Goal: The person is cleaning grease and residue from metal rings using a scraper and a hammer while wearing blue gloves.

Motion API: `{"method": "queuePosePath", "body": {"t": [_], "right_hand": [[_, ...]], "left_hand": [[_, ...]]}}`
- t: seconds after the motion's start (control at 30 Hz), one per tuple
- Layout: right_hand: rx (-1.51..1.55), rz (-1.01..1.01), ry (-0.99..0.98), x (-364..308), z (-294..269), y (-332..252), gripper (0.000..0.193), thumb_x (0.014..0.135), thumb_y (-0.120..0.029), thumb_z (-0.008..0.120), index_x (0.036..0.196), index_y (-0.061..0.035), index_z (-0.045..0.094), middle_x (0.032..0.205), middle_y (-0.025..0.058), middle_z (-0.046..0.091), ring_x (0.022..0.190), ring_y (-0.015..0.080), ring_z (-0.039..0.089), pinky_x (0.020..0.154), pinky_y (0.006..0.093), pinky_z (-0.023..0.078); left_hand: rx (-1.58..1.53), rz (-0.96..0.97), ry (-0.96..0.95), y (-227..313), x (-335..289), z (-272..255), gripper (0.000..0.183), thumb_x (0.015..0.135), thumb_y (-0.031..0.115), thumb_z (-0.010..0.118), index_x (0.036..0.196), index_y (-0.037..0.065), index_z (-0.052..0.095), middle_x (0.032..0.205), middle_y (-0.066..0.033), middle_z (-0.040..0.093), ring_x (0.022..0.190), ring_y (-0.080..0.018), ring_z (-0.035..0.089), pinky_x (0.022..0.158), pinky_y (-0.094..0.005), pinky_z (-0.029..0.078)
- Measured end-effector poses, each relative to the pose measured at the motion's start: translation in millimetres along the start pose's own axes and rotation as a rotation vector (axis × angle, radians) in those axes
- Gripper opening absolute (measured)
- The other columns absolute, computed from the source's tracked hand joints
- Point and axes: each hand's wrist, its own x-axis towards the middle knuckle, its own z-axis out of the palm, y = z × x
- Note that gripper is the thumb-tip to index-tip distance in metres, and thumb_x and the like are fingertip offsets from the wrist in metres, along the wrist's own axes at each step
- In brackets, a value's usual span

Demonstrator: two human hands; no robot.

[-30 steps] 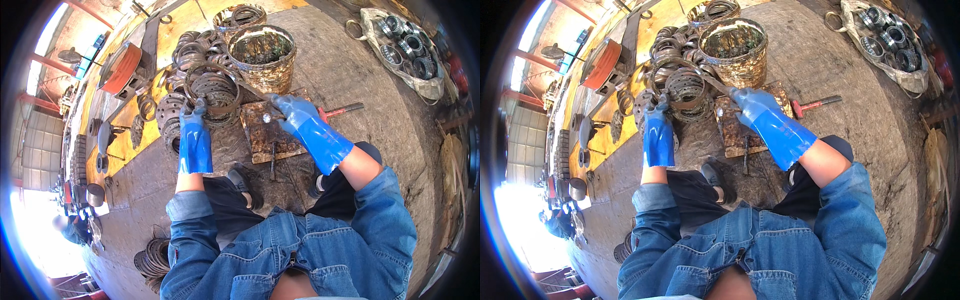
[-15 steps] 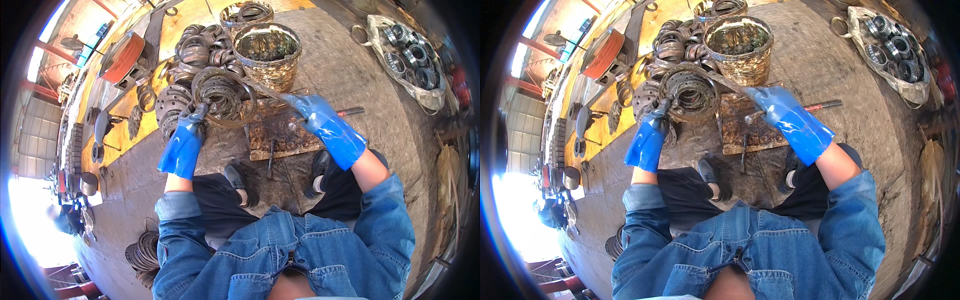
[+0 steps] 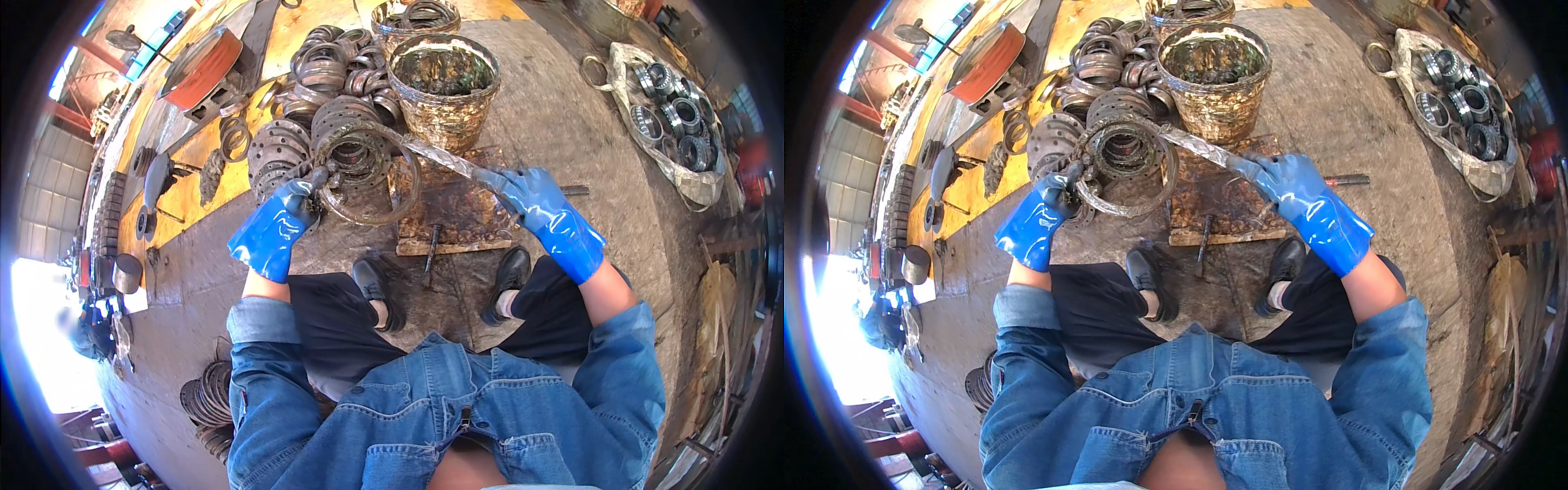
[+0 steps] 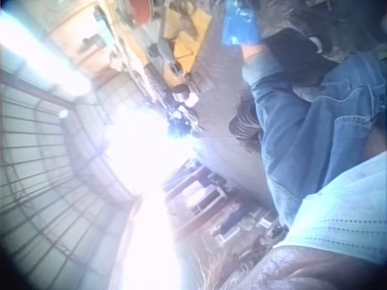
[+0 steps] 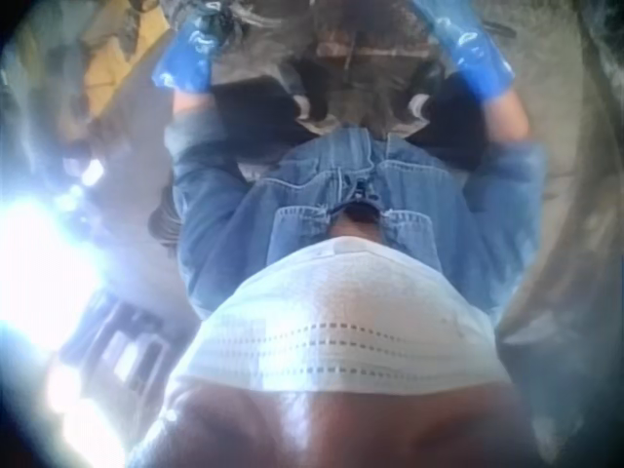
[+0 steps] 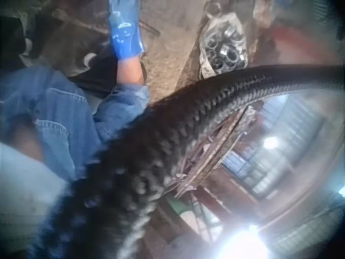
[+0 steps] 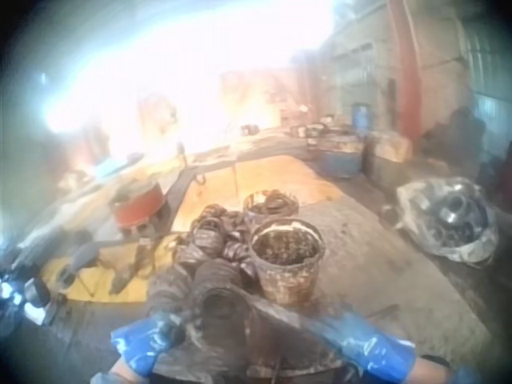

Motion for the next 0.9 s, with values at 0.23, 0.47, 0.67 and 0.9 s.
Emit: {"method": "queuePosePath", "body": {"t": [0.23,0.47,0.67,0.9], "right_hand": [[-0.01,-0.039,-0.006,-7.8,1.1,7.8,0.064,0.08,-0.01,0.062,0.14,-0.0258,0.044,0.12,0.0094,0.063,0.067,0.0287,0.066,0.056,0.0408,0.055],[-0.062,-0.058,-0.126,-5.1,-16.1,-4.1,0.061,0.082,-0.007,0.057,0.139,-0.0244,0.045,0.125,0.009,0.06,0.07,0.028,0.066,0.055,0.0397,0.054],[-0.088,-0.122,-0.071,-3.4,-23.2,-8.8,0.059,0.081,-0.005,0.055,0.137,-0.0242,0.047,0.126,0.0109,0.06,0.07,0.0282,0.066,0.054,0.0382,0.054],[-0.079,-0.158,-0.098,-0.6,-25.3,-10.5,0.054,0.083,-0.012,0.055,0.135,-0.0249,0.049,0.124,0.0123,0.062,0.064,0.0278,0.065,0.052,0.037,0.053]], "left_hand": [[-0.358,-0.143,-0.115,42.1,22.7,-10.4,0.06,0.067,0.0,0.069,0.126,0.008,0.059,0.11,-0.0146,0.067,0.108,-0.0291,0.061,0.09,-0.0339,0.049],[-0.103,0.115,-0.199,15.2,16.3,-4.5,0.064,0.059,-0.011,0.062,0.121,0.006,0.063,0.117,-0.0152,0.064,0.111,-0.0326,0.059,0.095,-0.0346,0.047],[-0.271,0.168,-0.23,26.5,27.4,-7.6,0.057,0.062,-0.013,0.062,0.116,0.005,0.066,0.115,-0.0164,0.064,0.11,-0.0327,0.06,0.095,-0.0356,0.046],[-0.446,-0.083,-0.407,12.5,28.6,-5.0,0.053,0.059,-0.006,0.067,0.112,0.004,0.067,0.116,-0.0138,0.065,0.107,-0.0288,0.061,0.093,-0.0346,0.046]]}}
